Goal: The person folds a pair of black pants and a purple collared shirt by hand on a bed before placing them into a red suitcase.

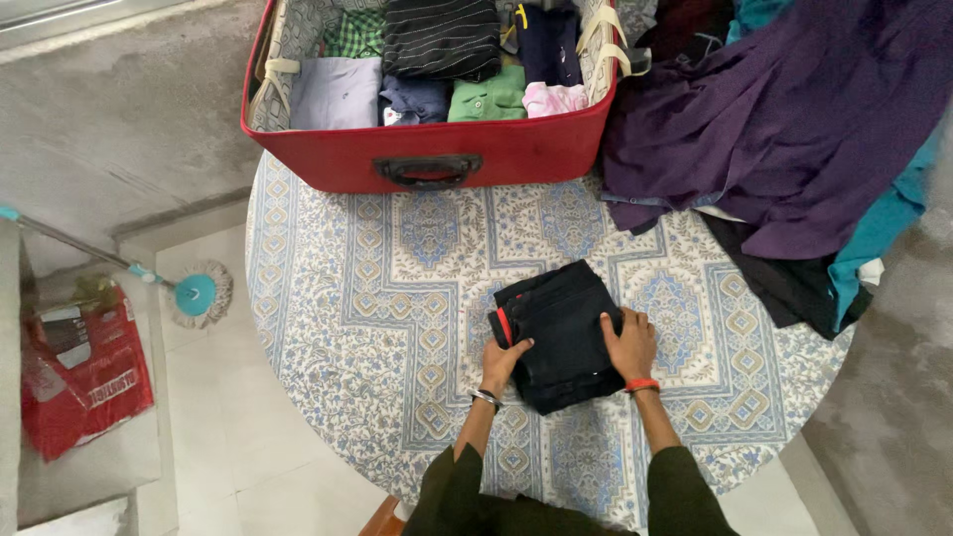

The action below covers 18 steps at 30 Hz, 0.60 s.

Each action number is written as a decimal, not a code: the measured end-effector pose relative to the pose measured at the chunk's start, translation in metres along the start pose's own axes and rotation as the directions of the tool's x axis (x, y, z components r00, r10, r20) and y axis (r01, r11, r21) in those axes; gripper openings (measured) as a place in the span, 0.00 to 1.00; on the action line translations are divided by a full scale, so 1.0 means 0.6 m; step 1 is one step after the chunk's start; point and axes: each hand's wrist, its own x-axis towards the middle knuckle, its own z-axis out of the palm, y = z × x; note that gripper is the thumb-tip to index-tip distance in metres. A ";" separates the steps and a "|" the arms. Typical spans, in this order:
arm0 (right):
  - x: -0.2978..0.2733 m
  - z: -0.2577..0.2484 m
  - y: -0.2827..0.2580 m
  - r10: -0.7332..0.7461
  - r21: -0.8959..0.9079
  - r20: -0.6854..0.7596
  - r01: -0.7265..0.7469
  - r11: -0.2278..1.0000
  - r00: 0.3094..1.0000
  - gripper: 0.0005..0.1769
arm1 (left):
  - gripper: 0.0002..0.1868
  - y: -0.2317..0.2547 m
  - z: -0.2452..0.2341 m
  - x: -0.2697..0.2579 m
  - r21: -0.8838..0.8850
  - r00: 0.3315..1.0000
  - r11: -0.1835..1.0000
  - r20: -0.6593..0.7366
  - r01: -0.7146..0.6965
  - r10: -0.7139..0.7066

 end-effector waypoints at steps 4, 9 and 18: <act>0.065 -0.008 0.050 -0.016 0.274 0.375 -0.094 0.957 0.927 0.28 | 0.14 0.023 0.003 -0.019 -0.159 0.995 0.985 0.068 -0.066 0.078; 0.056 -0.057 0.041 -0.066 0.595 0.556 -0.342 0.728 0.828 0.29 | 0.14 0.082 -0.019 -0.053 -0.366 0.996 0.930 0.090 0.041 -0.008; -0.118 -0.068 -0.178 0.055 0.813 0.486 -0.428 -0.395 0.872 0.50 | 0.36 0.219 -0.120 -0.101 -0.766 0.985 0.623 0.164 0.159 -0.049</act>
